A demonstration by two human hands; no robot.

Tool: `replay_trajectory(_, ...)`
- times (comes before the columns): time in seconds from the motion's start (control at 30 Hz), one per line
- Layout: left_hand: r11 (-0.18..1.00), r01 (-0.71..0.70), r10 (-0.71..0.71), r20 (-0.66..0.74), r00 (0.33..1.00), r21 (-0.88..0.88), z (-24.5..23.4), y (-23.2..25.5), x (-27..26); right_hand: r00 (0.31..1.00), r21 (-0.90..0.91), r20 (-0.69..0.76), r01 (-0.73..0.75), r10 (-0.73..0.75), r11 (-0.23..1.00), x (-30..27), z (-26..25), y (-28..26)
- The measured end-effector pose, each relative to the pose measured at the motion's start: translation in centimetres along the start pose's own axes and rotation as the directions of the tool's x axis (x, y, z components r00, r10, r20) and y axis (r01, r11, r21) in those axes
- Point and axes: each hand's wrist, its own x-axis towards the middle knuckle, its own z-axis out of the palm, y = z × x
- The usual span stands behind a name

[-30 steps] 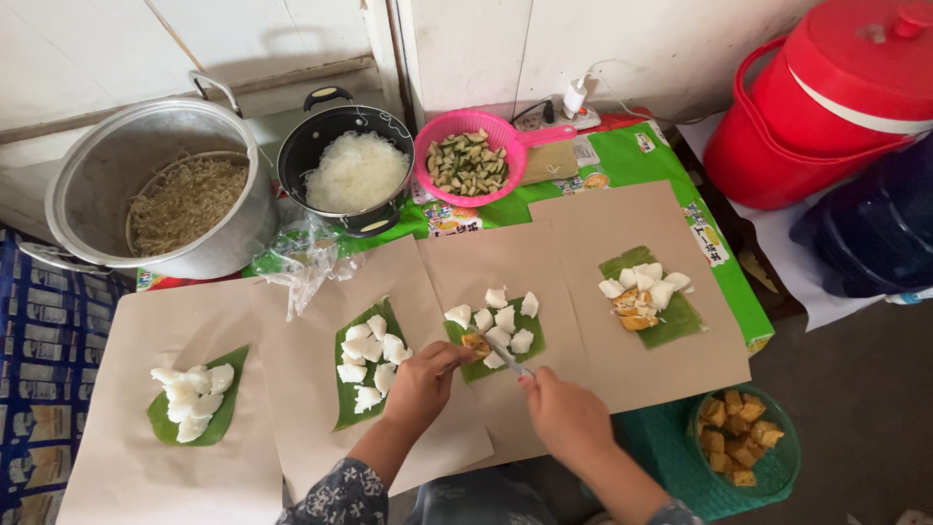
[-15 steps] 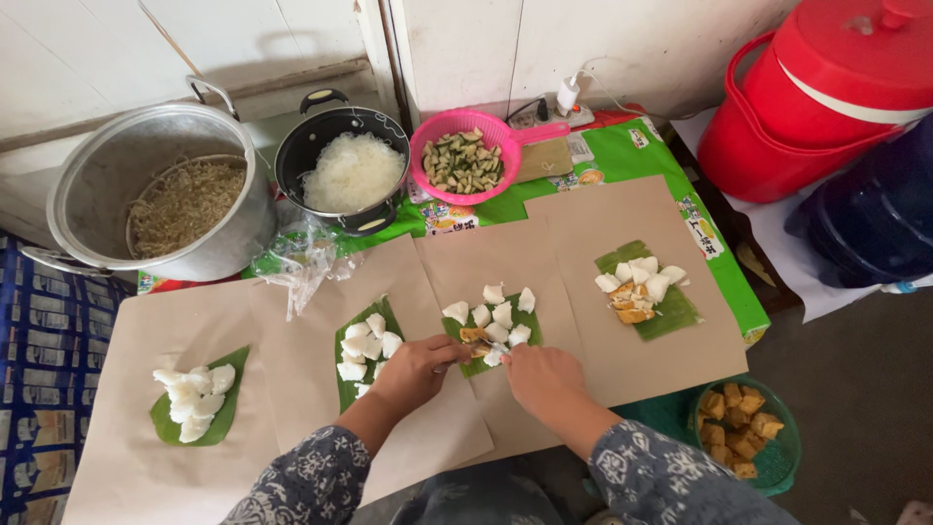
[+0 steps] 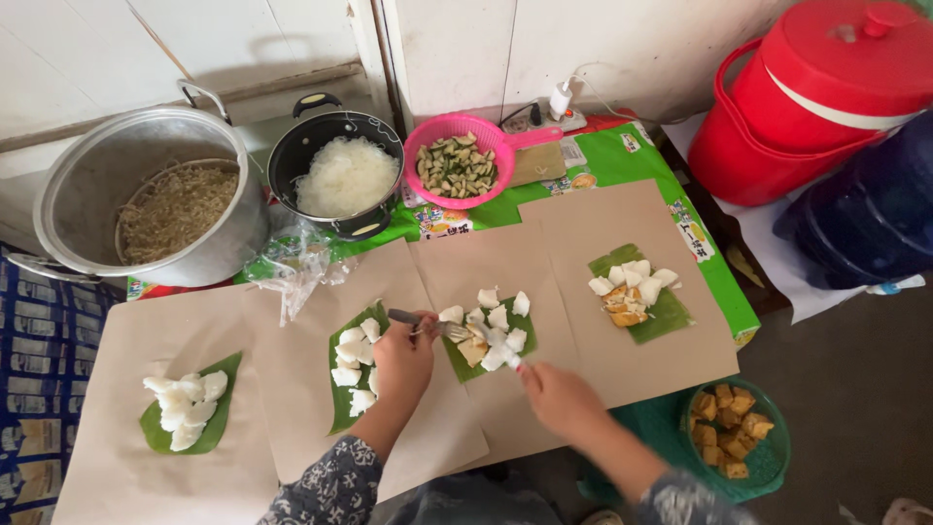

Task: The person assembles food portions on banana leaves placed on brown paper. They use a knife to cut fried tofu and add it to the leaves, then layer rice vermicelli, bean sprouts, and sliced cucumbers on top. The person folds the paper around the assembled food to create individual servings.

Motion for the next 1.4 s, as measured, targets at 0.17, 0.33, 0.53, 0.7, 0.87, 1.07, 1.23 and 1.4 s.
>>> replay_trajectory(0.17, 0.999, -0.042, 0.039, -0.122, 0.992, -0.022, 0.1, 1.6, -0.4, 0.997, 0.121, 0.019, -0.070, 0.068, 0.990, -2.3, 5.3, -0.3)
replay_trajectory(0.33, 0.976, -0.148, 0.168, -0.123, 0.978, 0.159, -1.8, 3.0, -0.9, 0.993, 0.091, 0.047, -0.115, 0.111, 0.989, -2.5, 5.4, -0.7)
replay_trajectory(0.53, 0.967, -0.187, 0.203, -0.086, 0.975, 0.172, -2.1, 3.4, -2.9, 0.994, 0.264, -0.032, -0.094, 0.107, 0.960, -3.1, 6.5, -1.0)
replay_trajectory(0.7, 0.951, -0.231, 0.241, -0.025, 0.970, 0.206, -1.3, 2.9, -3.1, 0.987, 0.282, -0.116, -0.076, 0.113, 0.956, -1.0, 9.1, -1.1)
replay_trajectory(0.87, 0.936, -0.253, 0.275, -0.060, 0.959, 0.245, -1.3, 2.5, -4.2, 0.989, 0.238, -0.095, -0.088, 0.113, 0.967, -1.8, 8.6, -0.3)
replay_trajectory(1.07, 0.943, -0.265, 0.297, -0.149, 0.943, 0.201, -1.6, 2.1, -5.8, 0.994, 0.111, -0.057, -0.091, 0.098, 0.990, -5.8, 6.9, -1.0)
replay_trajectory(1.23, 0.958, -0.206, 0.233, -0.127, 0.964, 0.198, -1.5, 1.8, -5.8, 0.985, 0.011, -0.074, -0.155, 0.156, 0.988, -6.0, 5.3, -1.5)
replay_trajectory(1.4, 0.961, -0.219, 0.231, -0.054, 0.971, 0.166, -1.1, 2.4, -6.6, 0.972, -0.067, 0.023, -0.232, 0.234, 0.970, -5.9, 3.4, 0.4)
